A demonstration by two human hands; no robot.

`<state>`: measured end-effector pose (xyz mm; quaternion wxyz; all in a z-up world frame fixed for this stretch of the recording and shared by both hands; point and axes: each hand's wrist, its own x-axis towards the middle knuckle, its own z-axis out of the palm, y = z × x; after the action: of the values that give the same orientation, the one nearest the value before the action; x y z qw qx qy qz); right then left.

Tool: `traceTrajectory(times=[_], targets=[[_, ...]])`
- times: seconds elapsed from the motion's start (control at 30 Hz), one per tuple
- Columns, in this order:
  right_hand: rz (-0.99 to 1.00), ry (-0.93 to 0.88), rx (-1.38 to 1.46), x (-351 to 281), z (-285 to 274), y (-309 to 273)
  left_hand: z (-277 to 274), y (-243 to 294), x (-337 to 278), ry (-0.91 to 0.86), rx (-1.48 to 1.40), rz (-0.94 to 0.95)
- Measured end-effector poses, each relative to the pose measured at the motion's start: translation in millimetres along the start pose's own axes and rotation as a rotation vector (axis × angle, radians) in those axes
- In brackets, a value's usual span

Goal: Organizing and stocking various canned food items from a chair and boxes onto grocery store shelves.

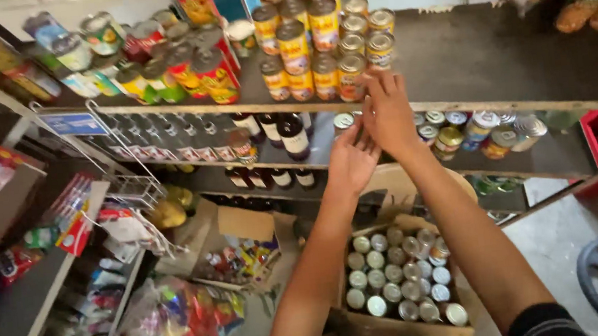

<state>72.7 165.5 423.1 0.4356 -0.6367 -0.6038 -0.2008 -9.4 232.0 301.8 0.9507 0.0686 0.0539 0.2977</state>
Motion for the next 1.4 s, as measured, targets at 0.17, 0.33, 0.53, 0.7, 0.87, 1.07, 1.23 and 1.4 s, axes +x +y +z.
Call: traceTrajectory(times=[0.17, 0.33, 0.53, 0.7, 0.87, 1.07, 1.23, 1.4], targets=[[0.076, -0.042, -0.076, 27.8, 26.2, 14.5, 3.8, 30.3, 19.6, 0.073, -0.015, 0.009], [0.246, -0.025, 0.081, 12.6, 40.2, 31.5, -30.3, 38.1, 40.4, 0.164, -0.032, -0.051], [0.239, 0.137, 0.050, -23.3, 11.9, 8.5, -52.9, 17.4, 46.6, 0.102, 0.075, -0.109], [0.251, 0.162, 0.202, -70.2, -46.0, 6.6, 13.5, -16.4, -7.9, 0.039, 0.177, -0.083], [0.497, -0.099, 0.473, -143.6, -101.5, 23.0, -41.9, -77.9, -31.2, 0.082, 0.260, -0.246], [0.795, -0.457, 0.442, -266.4, -121.7, 71.5, -193.5, -183.5, -72.9, 0.247, 0.259, -0.464], [0.944, -0.588, 0.348, -378.6, -104.4, 101.9, -314.8, -247.0, -127.0, 0.346, 0.091, -0.490], [0.716, -0.579, 0.087, -463.2, -68.1, 121.0, -400.8, -283.6, -168.8, 0.627, 0.119, -0.353]])
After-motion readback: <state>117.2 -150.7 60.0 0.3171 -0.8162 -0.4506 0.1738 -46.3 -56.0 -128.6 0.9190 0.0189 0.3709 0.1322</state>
